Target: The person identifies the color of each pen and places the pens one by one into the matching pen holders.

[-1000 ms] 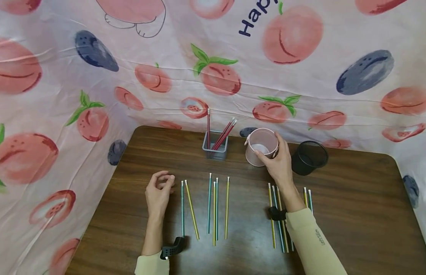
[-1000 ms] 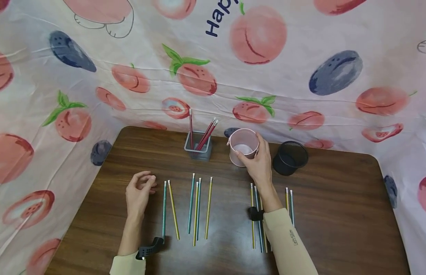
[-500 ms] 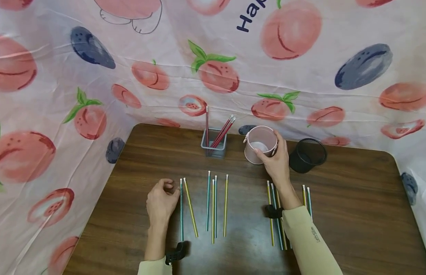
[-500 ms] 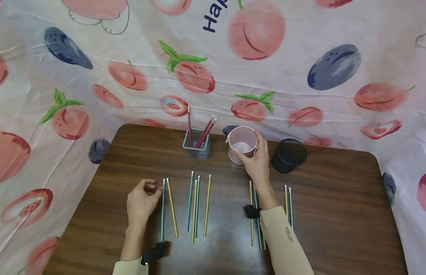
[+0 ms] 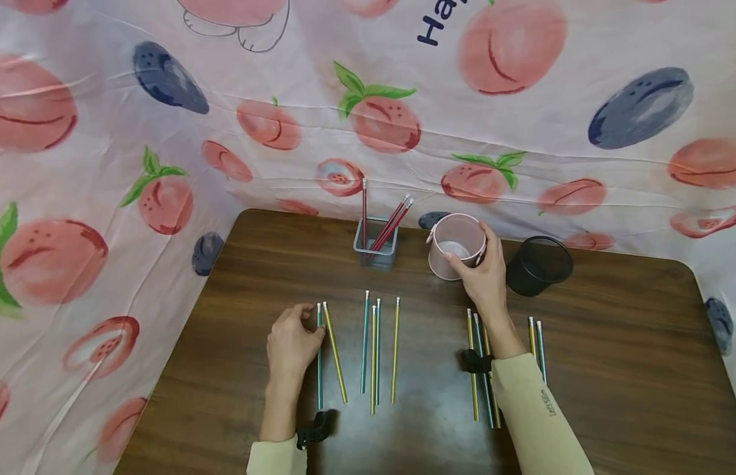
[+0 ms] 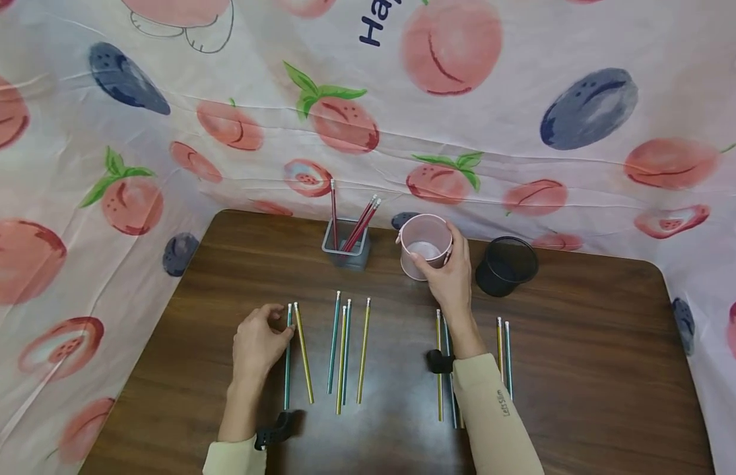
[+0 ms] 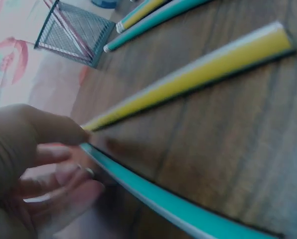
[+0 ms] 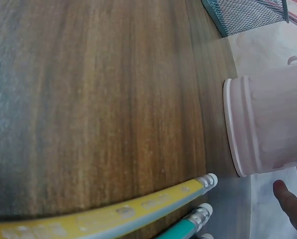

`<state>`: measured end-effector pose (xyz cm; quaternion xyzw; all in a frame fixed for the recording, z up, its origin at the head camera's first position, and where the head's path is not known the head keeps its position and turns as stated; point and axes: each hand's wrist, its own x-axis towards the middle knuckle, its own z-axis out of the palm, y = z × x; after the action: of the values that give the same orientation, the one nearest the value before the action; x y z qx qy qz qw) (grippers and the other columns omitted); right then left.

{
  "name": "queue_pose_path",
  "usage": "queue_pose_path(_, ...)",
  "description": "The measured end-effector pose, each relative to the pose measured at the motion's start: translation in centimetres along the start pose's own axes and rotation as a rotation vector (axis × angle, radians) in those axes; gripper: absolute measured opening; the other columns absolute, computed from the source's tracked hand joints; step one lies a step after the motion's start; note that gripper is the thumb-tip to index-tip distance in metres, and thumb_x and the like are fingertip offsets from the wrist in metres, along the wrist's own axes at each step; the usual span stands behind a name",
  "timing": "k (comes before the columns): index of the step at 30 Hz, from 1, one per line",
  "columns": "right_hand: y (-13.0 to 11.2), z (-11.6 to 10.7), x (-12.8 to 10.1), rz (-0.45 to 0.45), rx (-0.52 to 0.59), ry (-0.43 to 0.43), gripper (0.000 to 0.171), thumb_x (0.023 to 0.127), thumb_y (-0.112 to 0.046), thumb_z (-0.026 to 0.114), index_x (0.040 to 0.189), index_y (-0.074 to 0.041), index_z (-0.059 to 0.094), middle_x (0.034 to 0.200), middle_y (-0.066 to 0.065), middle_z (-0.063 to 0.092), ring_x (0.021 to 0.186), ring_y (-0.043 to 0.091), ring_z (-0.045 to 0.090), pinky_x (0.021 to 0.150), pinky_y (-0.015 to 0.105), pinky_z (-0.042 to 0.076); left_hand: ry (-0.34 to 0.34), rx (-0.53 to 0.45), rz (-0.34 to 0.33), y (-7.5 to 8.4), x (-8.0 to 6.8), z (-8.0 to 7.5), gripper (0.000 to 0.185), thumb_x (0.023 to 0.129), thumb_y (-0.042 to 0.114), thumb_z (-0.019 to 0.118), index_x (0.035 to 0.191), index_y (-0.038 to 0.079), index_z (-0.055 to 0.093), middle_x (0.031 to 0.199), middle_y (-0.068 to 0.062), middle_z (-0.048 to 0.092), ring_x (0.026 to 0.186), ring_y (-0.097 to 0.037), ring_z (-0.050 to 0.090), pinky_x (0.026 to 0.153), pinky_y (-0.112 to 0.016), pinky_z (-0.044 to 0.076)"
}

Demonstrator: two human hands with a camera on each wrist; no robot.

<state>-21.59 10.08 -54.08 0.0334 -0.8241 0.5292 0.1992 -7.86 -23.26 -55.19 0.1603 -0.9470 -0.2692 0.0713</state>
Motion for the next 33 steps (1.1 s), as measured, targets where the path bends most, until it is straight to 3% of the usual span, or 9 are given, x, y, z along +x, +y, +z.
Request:
queue_pose_path(8,0.2,-0.1,0.3,-0.018,-0.003,0.02,0.086,0.073,-0.022,0.09,0.146,-0.012,0.046,0.131,0.02,0.054,0.121,0.032,0.052,0.102,0.045,0.039,-0.11,0.032,0.002,1.1,1.2,0.2,0.06,0.072,0.001,0.081,0.129,0.006,0.064,0.091,-0.006,0.068,0.082,-0.028,0.065,0.073,-0.049,0.055)
queue_pose_path(18,0.6,0.6,0.1,-0.041,0.016,0.044,0.086,0.072,-0.02,0.091,0.145,-0.012,0.047,0.13,0.019,0.054,0.12,0.034,0.052,0.101,0.044,0.04,-0.098,0.013,-0.004,0.5,1.2,0.3,0.056,0.069,0.006,0.083,0.122,0.012,0.067,0.083,-0.003,0.066,0.076,-0.027,0.065,0.07,-0.049,0.054)
queue_pose_path(24,1.0,1.4,0.1,-0.049,0.091,0.072,0.085,0.072,-0.017,0.089,0.144,-0.008,0.046,0.134,0.016,0.053,0.122,0.033,0.051,0.102,0.048,0.04,-0.145,-0.091,-0.023,0.0,1.3,0.0,0.055,0.073,0.008,0.08,0.125,0.014,0.064,0.088,-0.002,0.069,0.077,-0.02,0.069,0.07,-0.044,0.055)
queue_pose_path(30,1.3,1.4,0.2,-0.032,0.121,0.068,0.085,0.072,-0.013,0.088,0.144,-0.006,0.044,0.136,0.015,0.053,0.124,0.03,0.05,0.104,0.049,0.039,-0.221,-0.231,-0.087,-0.3,1.6,0.1,0.056,0.078,0.004,0.074,0.131,0.013,0.058,0.098,-0.007,0.065,0.073,-0.017,0.069,0.053,-0.03,0.056)
queue_pose_path(33,-0.4,1.0,0.2,-0.041,0.144,0.069,0.083,0.072,-0.007,0.087,0.142,0.002,0.043,0.134,0.024,0.052,0.122,0.039,0.05,0.104,0.054,0.038,-0.245,-0.29,-0.096,-0.2,1.6,-0.1,0.058,0.081,0.0,0.07,0.135,0.013,0.053,0.103,-0.009,0.061,0.069,-0.017,0.067,0.049,-0.028,0.055)
